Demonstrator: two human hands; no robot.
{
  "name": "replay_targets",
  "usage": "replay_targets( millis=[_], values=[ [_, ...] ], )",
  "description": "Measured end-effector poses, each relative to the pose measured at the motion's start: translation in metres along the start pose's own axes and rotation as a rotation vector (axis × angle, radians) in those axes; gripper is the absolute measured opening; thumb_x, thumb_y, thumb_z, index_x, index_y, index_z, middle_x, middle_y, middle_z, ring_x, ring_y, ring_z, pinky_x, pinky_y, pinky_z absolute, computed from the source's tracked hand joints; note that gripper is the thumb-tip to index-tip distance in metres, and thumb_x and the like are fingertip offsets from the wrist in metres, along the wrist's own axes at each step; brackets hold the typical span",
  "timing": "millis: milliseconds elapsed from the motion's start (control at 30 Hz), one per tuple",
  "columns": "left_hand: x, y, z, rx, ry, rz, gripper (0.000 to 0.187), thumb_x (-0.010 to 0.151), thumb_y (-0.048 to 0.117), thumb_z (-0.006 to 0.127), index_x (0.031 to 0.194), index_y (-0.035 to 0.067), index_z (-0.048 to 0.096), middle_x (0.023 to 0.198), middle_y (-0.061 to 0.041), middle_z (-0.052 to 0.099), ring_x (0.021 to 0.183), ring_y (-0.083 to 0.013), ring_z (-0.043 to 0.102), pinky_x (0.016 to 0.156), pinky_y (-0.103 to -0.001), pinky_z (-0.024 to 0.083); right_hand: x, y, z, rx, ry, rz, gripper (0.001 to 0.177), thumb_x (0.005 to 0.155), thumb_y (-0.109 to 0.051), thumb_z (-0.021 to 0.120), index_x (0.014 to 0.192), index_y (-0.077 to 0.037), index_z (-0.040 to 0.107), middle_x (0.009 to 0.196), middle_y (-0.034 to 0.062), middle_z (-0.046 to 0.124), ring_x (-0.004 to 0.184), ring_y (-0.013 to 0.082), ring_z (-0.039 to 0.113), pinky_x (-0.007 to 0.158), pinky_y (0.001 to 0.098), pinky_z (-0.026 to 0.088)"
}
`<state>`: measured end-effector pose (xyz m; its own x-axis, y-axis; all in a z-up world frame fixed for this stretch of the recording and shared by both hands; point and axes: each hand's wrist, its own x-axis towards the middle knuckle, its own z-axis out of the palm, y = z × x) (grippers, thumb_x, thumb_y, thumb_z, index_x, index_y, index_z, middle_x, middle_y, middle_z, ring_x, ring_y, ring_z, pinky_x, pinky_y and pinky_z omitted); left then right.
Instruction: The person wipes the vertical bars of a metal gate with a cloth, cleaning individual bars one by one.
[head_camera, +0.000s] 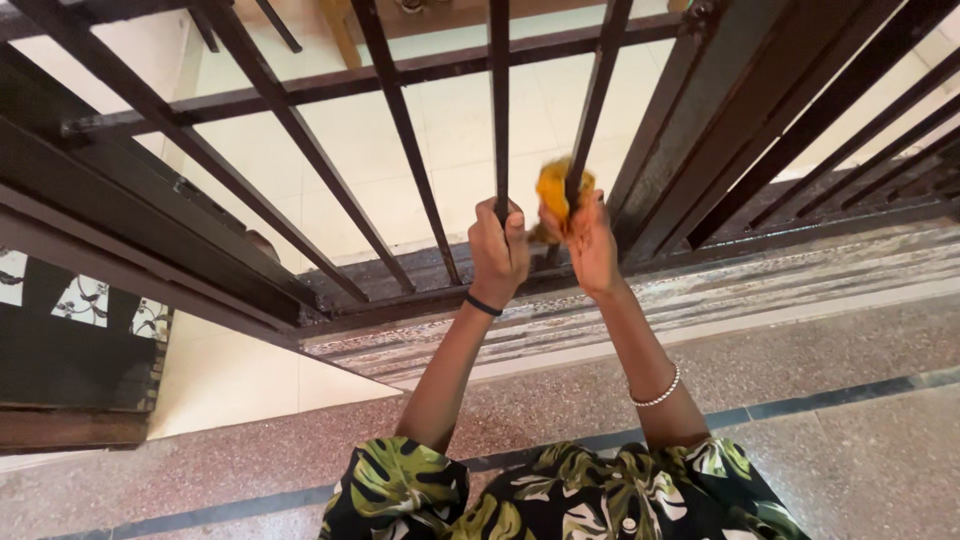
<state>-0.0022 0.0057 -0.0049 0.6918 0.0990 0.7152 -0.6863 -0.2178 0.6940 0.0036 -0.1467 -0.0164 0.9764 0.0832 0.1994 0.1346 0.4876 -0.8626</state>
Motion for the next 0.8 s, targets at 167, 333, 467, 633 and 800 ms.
replay_targets(
  millis=[167,333,467,633,800],
  values=[
    [0.001,-0.001,0.003,-0.012,0.000,-0.020,0.048,0.112,0.045,0.043,0.105,-0.002,0.049,0.068,-0.005,0.052,0.055,-0.0153,0.051,0.051,-0.033,0.041,-0.008,0.070,-0.022,0.089,0.183,0.096,0.057,0.102,-0.055,0.034,0.129,-0.008,0.053,0.122,0.0021,0.065,0.116,0.0151,0.063,0.102,0.0343,0.051],
    [-0.001,-0.001,0.002,-0.016,0.004,-0.011,0.048,0.112,0.046,0.043,0.103,-0.001,0.049,0.071,-0.005,0.052,0.057,-0.0142,0.051,0.052,-0.032,0.041,-0.005,0.060,-0.037,-0.120,0.197,-0.084,0.043,0.115,-0.042,0.049,0.117,0.000,0.062,0.108,0.0062,0.064,0.097,0.0138,0.060,0.081,0.0303,0.052],
    [-0.002,-0.005,0.003,-0.031,-0.004,-0.036,0.048,0.113,0.047,0.041,0.102,0.000,0.047,0.070,-0.004,0.049,0.057,-0.0124,0.047,0.052,-0.031,0.039,-0.023,0.017,-0.008,-0.430,0.314,-0.278,0.047,0.112,-0.042,0.048,0.124,0.001,0.063,0.109,0.0093,0.069,0.088,0.0139,0.063,0.073,0.0315,0.056],
    [-0.002,-0.009,0.005,-0.054,-0.014,-0.014,0.047,0.113,0.047,0.038,0.104,0.001,0.046,0.075,-0.003,0.049,0.058,-0.0113,0.045,0.051,-0.031,0.037,-0.056,0.017,0.039,-0.432,0.161,-0.630,0.064,0.108,-0.051,0.042,0.146,0.000,0.041,0.139,0.0126,0.055,0.120,0.0172,0.064,0.094,0.0354,0.063],
    [-0.001,-0.003,0.007,-0.046,-0.002,-0.018,0.048,0.114,0.047,0.040,0.106,0.000,0.046,0.076,-0.004,0.051,0.061,-0.0117,0.047,0.055,-0.030,0.039,-0.035,-0.015,0.035,-0.635,0.294,-0.766,0.021,0.105,-0.012,0.067,0.123,-0.001,0.068,0.136,0.0163,0.064,0.108,0.0180,0.073,0.090,0.0308,0.066]
  ],
)
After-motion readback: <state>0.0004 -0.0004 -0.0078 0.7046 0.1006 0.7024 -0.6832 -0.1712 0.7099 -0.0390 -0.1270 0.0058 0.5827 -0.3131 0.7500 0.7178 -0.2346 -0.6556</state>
